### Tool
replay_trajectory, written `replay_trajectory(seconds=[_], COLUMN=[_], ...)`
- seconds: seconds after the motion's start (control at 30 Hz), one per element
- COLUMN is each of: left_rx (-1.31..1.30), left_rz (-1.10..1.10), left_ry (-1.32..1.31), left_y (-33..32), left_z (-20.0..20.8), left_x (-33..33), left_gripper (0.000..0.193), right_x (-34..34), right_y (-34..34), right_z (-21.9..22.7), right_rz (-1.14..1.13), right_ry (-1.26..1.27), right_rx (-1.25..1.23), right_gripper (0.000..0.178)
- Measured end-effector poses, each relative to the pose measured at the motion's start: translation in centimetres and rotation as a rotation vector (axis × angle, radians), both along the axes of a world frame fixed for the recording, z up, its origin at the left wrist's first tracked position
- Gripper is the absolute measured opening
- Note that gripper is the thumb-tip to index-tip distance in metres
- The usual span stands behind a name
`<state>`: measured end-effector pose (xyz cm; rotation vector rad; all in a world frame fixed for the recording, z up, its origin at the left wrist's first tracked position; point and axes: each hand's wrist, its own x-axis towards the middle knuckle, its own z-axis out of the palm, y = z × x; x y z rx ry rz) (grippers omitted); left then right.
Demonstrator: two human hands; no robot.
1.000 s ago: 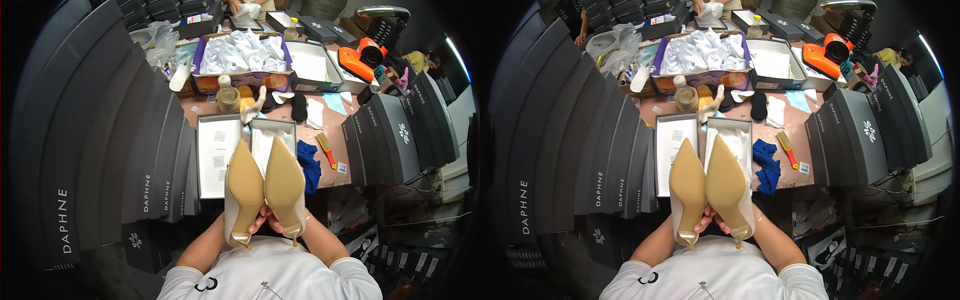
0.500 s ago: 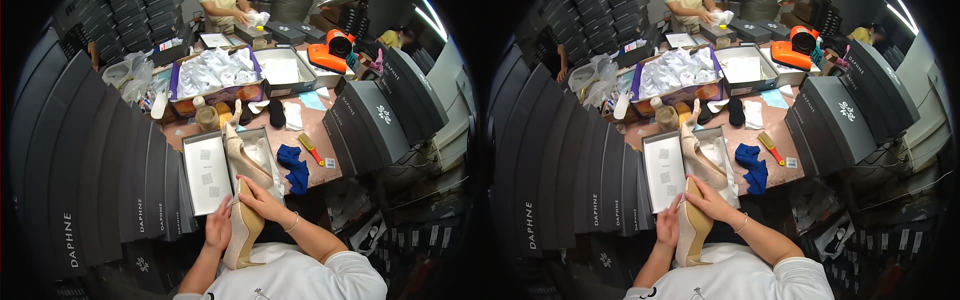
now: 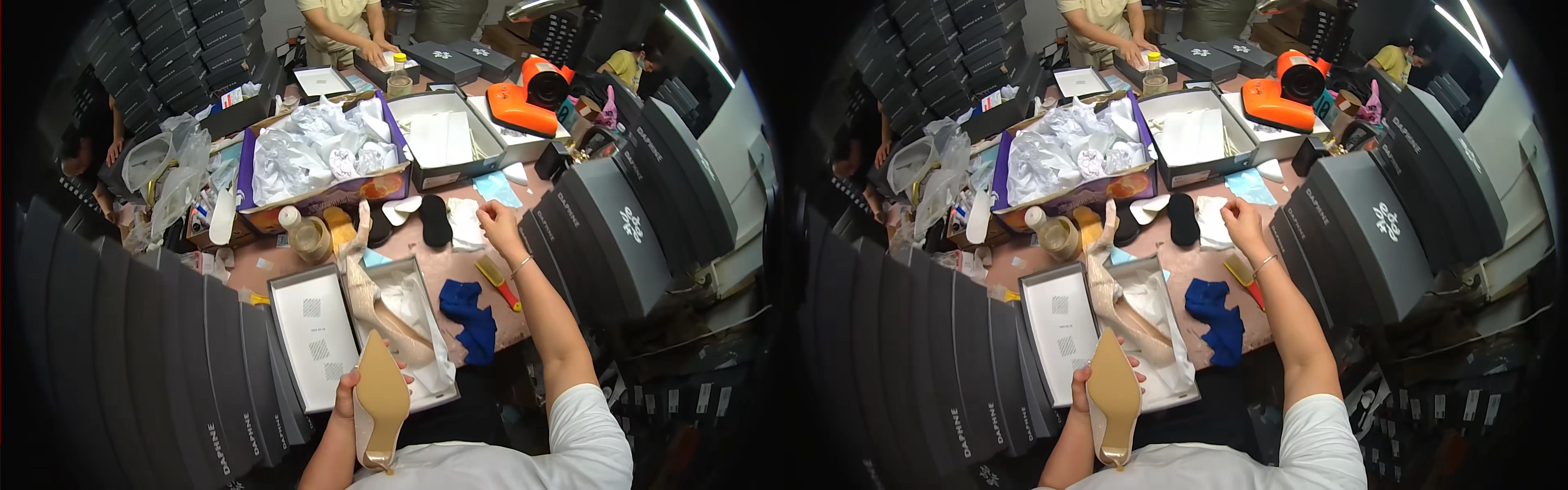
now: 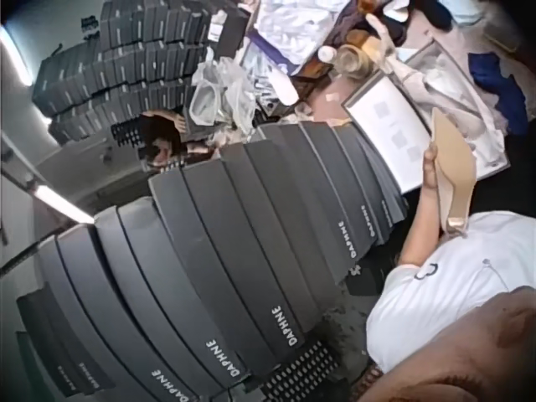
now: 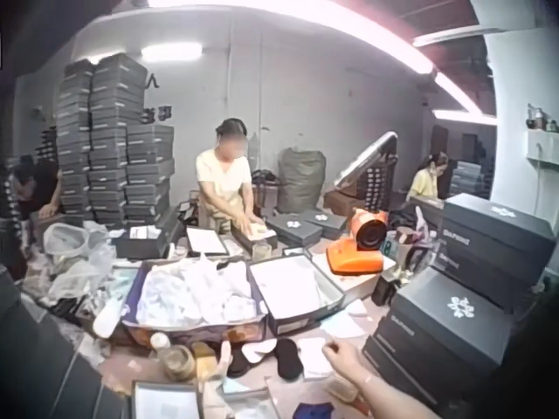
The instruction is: Packing pairs of shoes into boxes with tissue paper and applying stamps to the boxes.
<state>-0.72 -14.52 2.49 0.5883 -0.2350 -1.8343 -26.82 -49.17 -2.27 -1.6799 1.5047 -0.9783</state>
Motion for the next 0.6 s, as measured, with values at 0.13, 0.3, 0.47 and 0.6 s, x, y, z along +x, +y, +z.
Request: replay_trajectory(seconds=[0.13, 0.3, 0.47, 0.6], left_rx=[0.031, 0.010, -0.009, 0.039], left_rz=[-0.058, -0.043, 0.053, 0.024], left_ry=[0.040, -0.013, -0.026, 0.032], left_y=[-2.5, -2.9, -0.3, 2.5], left_z=[-0.3, 1.3, 1.5, 1.0], left_x=[1.4, 1.5, 0.1, -2.2], left_gripper=[0.096, 0.094, 0.088, 0.076], right_x=[3.6, 3.3, 5.2, 8.0], right_y=[-4.5, -4.8, 7.8, 23.7], right_z=[-3.0, -6.8, 6.8, 12.0], right_rz=[-0.079, -0.051, 0.343, 0.674], right_ry=[0.492, 0.396, -0.290, -0.038], right_rx=[-0.099, -0.161, -0.052, -0.231], right_gripper=[0.034, 0.024, 0.013, 0.018])
